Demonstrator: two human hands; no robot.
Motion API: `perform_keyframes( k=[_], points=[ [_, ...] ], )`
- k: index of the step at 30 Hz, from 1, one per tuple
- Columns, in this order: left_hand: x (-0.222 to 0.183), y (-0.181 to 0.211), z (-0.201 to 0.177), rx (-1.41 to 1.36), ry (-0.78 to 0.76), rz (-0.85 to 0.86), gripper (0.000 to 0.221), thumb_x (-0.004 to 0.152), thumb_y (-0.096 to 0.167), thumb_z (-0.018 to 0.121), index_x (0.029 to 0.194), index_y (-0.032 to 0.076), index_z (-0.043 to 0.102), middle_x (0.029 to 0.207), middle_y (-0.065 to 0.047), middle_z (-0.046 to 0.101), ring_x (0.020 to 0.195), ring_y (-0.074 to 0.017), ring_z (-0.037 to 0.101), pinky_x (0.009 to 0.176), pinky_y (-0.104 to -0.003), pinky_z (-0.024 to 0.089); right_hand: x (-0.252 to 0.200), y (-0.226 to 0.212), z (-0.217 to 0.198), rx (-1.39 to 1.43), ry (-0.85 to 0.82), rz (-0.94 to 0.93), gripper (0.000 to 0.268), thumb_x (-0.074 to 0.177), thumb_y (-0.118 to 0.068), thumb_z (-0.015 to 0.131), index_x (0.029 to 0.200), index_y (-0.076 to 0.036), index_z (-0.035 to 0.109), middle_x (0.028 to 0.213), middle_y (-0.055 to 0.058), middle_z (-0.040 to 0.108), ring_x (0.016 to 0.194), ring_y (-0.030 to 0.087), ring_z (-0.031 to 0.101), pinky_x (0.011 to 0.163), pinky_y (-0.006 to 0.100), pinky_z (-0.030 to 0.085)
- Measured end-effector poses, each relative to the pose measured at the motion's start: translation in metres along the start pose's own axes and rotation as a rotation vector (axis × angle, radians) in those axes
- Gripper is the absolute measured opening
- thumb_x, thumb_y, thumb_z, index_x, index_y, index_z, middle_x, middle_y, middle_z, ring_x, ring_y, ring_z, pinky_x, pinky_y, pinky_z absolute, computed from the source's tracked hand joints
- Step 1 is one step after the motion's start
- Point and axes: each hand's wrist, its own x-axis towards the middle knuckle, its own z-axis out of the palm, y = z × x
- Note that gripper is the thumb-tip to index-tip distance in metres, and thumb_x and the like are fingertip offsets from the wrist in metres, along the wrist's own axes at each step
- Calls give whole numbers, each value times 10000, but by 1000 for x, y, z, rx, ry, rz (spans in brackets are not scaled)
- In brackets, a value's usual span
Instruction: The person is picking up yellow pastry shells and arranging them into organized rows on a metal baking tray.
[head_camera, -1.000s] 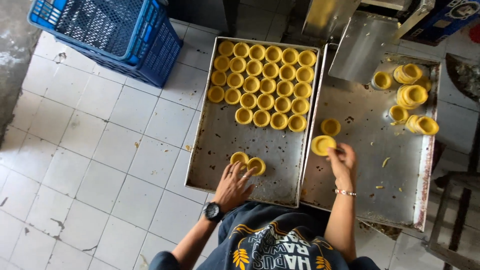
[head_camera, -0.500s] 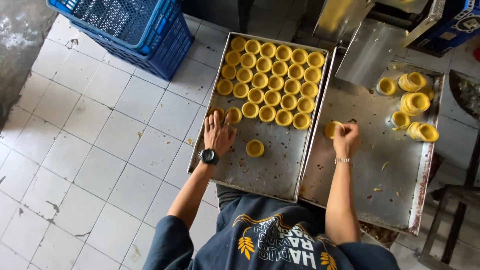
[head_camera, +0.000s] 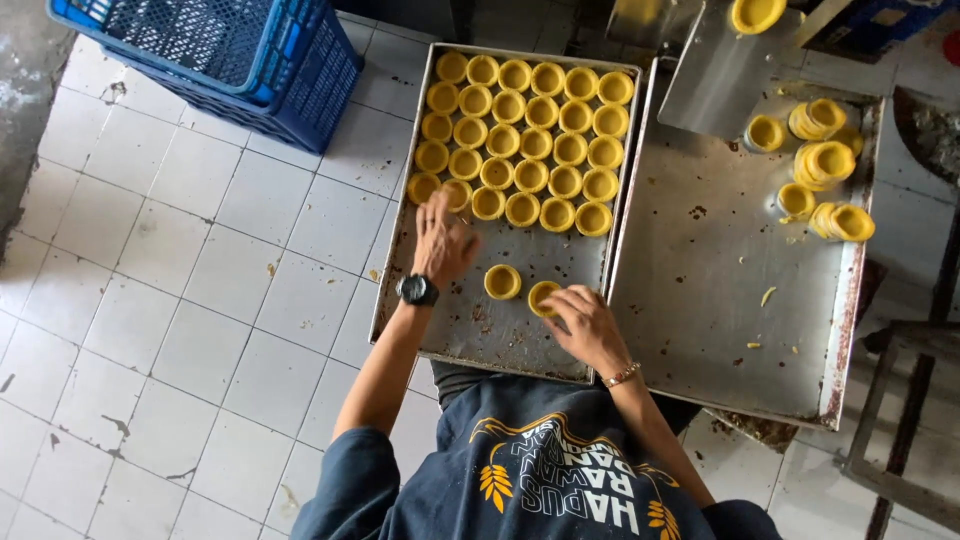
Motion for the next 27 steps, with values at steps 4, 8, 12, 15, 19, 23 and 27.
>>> perform_keyframes(
  k=[4,8,12,15,19,23,27],
  points=[
    [-29,51,-51,-410,-30,446,217,891,380,733,925,166,748,1177,-99,708,1152,-369,655,1049,-538,493,-4,30,17,-235,-45,52,270,946,-454,732,1164,-297,760,1129,-65,766,1233,188,627,979,445,496],
    [-65,78,-69,-380,-126,443,399,945,462,692,1143,120,745,1255,-77,699,1248,-288,646,1125,-467,454,4,54,19,-325,122,218,285,1018,-504,666,1251,-345,707,1166,-92,752,1272,170,578,959,461,475],
    [-55,105,-50,-383,-129,408,647,957,425,697,1493,82,579,1392,-175,635,1380,-356,582,1178,-494,413,15,51,4,-398,291,229,311,977,-454,730,1265,-347,681,1288,-122,704,1317,138,552,992,384,378],
    [-38,129,-29,-441,-75,406,765,941,471,710,1583,120,490,1476,-190,572,1415,-376,546,1170,-495,414,14,35,-7,-250,281,322,229,1026,-414,702,1209,-277,727,1192,-44,728,1266,197,583,968,438,434],
    [-20,157,-10,-445,-18,413,726,914,521,719,1496,122,550,1481,-241,516,1398,-430,524,1128,-523,423,3,31,-10,-162,321,390,216,990,-436,718,1182,-338,728,1190,-118,693,1218,167,602,940,398,454],
    [-17,171,-3,-355,0,345,582,908,504,714,1372,154,677,1438,-246,493,1370,-459,510,1064,-570,424,12,67,-19,-109,409,436,180,967,-406,755,1139,-352,740,1141,-152,684,1136,150,634,909,378,471],
    [-20,181,2,-255,-12,317,537,905,534,695,1298,171,735,1454,-261,481,1380,-482,484,1067,-607,407,72,106,-69,-20,544,374,140,983,-248,766,1120,-232,742,1008,13,747,988,267,709,905,414,526]
  ],
)
